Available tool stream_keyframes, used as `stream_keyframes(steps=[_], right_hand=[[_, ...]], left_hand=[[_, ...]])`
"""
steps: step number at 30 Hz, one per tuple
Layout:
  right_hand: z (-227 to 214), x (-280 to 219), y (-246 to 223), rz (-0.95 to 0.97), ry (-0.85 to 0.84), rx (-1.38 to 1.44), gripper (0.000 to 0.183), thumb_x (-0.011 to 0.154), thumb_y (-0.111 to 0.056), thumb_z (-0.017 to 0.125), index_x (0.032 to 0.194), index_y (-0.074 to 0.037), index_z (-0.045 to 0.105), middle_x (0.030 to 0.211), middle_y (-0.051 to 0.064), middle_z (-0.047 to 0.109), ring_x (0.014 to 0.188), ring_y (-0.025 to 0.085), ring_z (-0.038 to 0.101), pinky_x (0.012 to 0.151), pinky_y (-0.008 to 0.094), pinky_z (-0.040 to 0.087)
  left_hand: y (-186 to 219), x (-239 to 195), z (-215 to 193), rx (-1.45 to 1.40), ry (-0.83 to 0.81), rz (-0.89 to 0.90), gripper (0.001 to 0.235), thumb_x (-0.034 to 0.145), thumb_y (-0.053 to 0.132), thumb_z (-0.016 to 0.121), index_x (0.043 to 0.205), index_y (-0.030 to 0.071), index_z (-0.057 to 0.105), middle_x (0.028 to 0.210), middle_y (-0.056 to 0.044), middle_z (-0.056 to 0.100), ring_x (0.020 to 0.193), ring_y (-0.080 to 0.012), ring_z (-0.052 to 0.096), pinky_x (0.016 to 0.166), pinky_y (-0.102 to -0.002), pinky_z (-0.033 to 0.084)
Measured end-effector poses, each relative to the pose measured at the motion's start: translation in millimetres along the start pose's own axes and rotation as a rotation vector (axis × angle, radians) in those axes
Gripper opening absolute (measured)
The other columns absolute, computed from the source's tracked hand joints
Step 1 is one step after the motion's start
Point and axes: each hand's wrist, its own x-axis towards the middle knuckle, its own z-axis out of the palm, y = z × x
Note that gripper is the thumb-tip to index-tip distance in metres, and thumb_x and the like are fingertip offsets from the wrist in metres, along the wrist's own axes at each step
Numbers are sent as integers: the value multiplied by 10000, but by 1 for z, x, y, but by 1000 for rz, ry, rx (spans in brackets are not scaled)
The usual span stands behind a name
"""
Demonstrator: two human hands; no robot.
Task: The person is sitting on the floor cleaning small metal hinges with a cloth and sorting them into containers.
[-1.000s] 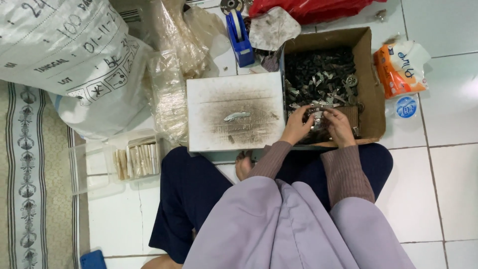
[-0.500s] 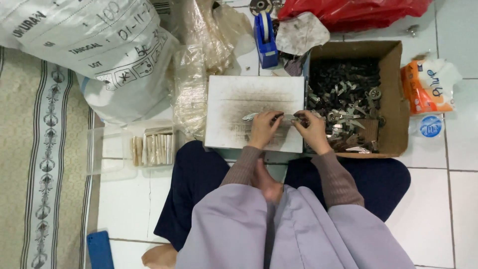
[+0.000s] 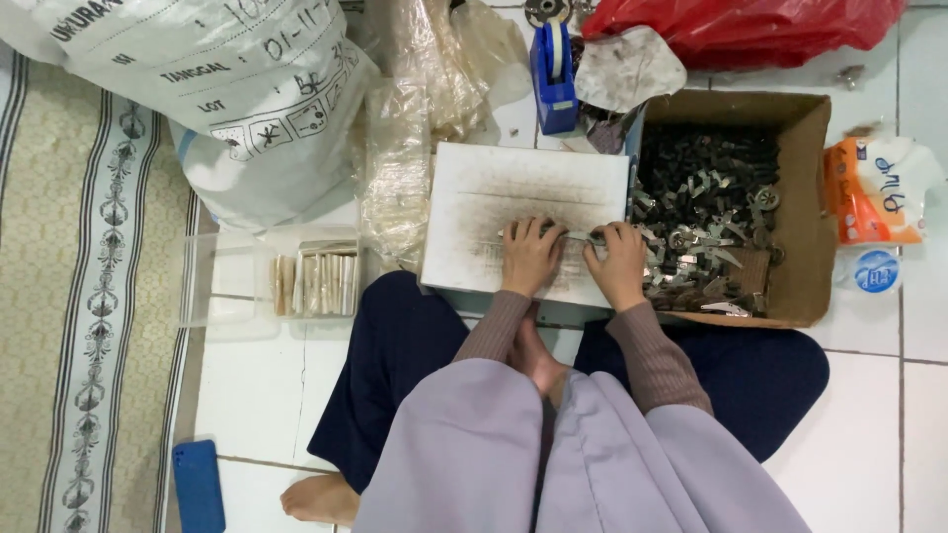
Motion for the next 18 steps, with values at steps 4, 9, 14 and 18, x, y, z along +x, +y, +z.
stream_keyframes(steps=[4, 9, 14, 18], right_hand=[[4, -2, 3, -1, 11, -9, 241, 945, -232, 719, 1151, -107, 698, 1093, 108, 622, 1046, 316, 606, 833, 427, 433], [7, -2, 6, -17, 32, -38, 282, 939, -283, 736, 1158, -108, 704, 1082, 107, 644, 1046, 317, 605, 822, 429, 447], [-26, -1, 2, 71, 126, 227, 332, 987, -365, 739, 1186, -104, 688, 1122, 139, 615, 1073, 378, 599, 908, 478, 439], [-52, -7, 65, 191, 204, 343, 307, 1092, -302, 660, 1247, -37, 639, 1147, 228, 574, 1104, 467, 570, 965, 526, 423]], left_hand=[[-3, 1, 1, -14, -12, -7, 205, 925, 291, 667, 1114, 227, 716, 1098, -62, 682, 1153, -264, 601, 1092, -518, 370], [-4, -1, 5, -47, -28, -15, 235, 915, 233, 657, 1130, 152, 709, 1114, -112, 675, 1158, -298, 607, 1106, -511, 383], [-5, -1, 6, -55, 20, 10, 256, 879, 220, 676, 1127, 161, 706, 1105, -102, 661, 1149, -295, 592, 1100, -511, 377], [2, 3, 4, -83, 36, 0, 268, 865, 271, 690, 1121, 192, 702, 1112, -72, 646, 1152, -272, 553, 1113, -526, 332]])
